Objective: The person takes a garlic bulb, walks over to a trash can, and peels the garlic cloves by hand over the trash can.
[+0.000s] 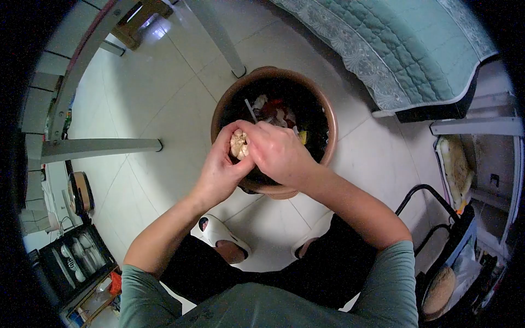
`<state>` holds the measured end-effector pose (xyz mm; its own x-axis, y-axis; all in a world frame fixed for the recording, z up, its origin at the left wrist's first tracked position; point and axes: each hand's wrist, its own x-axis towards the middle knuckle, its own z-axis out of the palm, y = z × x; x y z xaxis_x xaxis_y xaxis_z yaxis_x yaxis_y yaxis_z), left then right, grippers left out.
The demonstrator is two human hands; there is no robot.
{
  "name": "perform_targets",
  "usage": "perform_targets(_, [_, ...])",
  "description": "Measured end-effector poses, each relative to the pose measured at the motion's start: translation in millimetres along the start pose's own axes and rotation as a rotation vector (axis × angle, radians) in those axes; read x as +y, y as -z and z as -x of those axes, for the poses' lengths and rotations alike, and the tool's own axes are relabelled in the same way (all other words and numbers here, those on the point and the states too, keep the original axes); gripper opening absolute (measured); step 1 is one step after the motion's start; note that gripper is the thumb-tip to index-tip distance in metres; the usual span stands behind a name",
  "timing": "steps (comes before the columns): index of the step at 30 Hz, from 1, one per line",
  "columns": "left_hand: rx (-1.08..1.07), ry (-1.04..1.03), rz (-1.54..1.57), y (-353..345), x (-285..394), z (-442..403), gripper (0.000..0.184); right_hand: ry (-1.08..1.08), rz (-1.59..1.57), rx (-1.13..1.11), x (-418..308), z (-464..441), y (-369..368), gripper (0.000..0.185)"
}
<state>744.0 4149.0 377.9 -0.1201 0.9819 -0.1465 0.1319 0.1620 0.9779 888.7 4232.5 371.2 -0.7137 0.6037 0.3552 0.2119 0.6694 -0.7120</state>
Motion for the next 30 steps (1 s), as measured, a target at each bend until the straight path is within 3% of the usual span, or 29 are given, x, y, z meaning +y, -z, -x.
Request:
perform_targets(15, [0.139, -0.078, 0.025, -14, 4, -5, 0.050, -0.053, -0.026, 0.153, -2, -4, -2, 0.034])
perform_targets(19, [0.086, -0.023, 0.053, -5, 6, -8, 0.050, -0.037, -0.117, 0.014, 9, -7, 9, 0.038])
perform_targets(21, [-0.096, 0.117, -0.037, 1, 9, -8, 0.055, 0.008, -0.189, -0.086, 14, -7, 16, 0.040])
perform_targets(25, [-0.116, 0.143, 0.000, -4, 8, -8, 0.053, -0.086, -0.209, -0.150, 15, -5, 14, 0.039])
perform_targets(30, [-0.029, 0.044, 0.049, -11, 14, -7, 0.055, -0.120, -0.171, 0.095, 7, -2, 2, 0.037])
